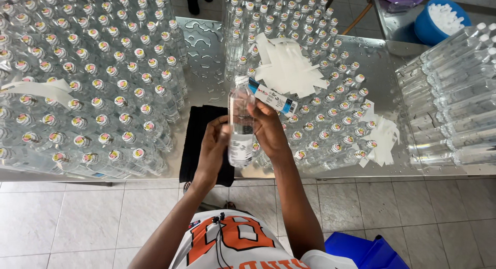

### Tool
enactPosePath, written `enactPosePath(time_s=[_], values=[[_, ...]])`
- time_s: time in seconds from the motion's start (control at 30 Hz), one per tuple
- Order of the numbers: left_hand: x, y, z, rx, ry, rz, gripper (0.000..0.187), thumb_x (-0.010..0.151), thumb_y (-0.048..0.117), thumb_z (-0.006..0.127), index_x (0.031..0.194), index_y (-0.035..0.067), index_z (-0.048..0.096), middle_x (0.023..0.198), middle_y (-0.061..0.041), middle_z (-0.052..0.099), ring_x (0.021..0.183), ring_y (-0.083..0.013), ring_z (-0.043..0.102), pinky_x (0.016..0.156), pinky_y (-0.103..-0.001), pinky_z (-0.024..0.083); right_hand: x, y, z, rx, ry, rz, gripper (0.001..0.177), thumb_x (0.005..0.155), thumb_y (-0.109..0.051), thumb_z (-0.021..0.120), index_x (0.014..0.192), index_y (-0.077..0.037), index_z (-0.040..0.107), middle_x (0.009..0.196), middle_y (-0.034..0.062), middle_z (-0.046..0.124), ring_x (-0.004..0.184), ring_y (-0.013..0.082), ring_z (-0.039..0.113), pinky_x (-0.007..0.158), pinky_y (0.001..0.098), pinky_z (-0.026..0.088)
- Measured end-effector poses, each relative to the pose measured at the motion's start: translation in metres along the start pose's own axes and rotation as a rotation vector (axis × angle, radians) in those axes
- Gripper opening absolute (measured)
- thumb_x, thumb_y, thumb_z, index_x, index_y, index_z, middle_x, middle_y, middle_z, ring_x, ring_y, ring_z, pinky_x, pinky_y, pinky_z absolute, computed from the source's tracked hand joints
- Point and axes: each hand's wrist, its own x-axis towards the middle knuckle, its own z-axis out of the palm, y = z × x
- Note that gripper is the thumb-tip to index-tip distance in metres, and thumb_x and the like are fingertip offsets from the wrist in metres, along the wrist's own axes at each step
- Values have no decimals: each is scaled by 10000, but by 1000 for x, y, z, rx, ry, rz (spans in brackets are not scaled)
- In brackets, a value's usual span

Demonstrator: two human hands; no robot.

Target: The person repeatedly picks up clear plastic bottles from a table, peels a label from a roll, and applies it to the bottle. After labeling, the person places the bottle back on the table among other labeled bottles.

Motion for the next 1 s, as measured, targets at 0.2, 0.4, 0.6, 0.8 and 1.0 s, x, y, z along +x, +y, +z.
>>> enactPosePath(time_s=[0.2, 0.4, 0.6, 0.8, 1.0], values=[[9, -27, -36, -75, 16, 0, 448, 1171, 329, 529, 1556, 100, 544, 1340, -135, 642, 1246, -229, 614, 1087, -403, 510, 26, 26, 3, 181, 65, 195, 623, 997, -477, 744, 1482, -95, 661, 1335, 110, 749, 1240, 237, 718, 1138, 430, 532], [-2, -26, -58, -309, -49, -256, 665, 1037, 320, 702, 1598, 36, 487, 1325, -153, 619, 1166, -249, 654, 966, -429, 592, 66, 74, -3, 481, -150, 263, 675, 1053, -486, 632, 1508, 12, 625, 1393, 323, 703, 1153, 414, 773, 1058, 575, 611], [19, -57, -94, -150, -57, -197, 837, 850, 181, 956, 1560, 14, 547, 1231, -180, 700, 1059, -235, 748, 914, -377, 653, 92, 84, 23, 533, -255, 197, 993, 1003, -762, 541, 1635, 2, 479, 1470, 281, 665, 1225, 343, 739, 1199, 561, 516], [37, -47, -112, 64, 82, -137, 973, 728, 271, 1050, 1546, 19, 587, 1270, -214, 703, 1154, -310, 728, 989, -404, 616, 125, 77, 20, 28, -89, 62, 1005, 952, -773, 613, 1657, -75, 454, 1557, 177, 628, 1284, 283, 684, 1148, 654, 491], [58, -50, -122, 99, 136, -115, 1002, 689, 301, 1069, 1543, 57, 606, 1264, -180, 701, 1158, -275, 714, 1013, -377, 593, 176, 106, -52, -258, -54, 54, 775, 992, -516, 765, 1541, -3, 575, 1356, 221, 720, 1195, 300, 733, 1122, 570, 554]])
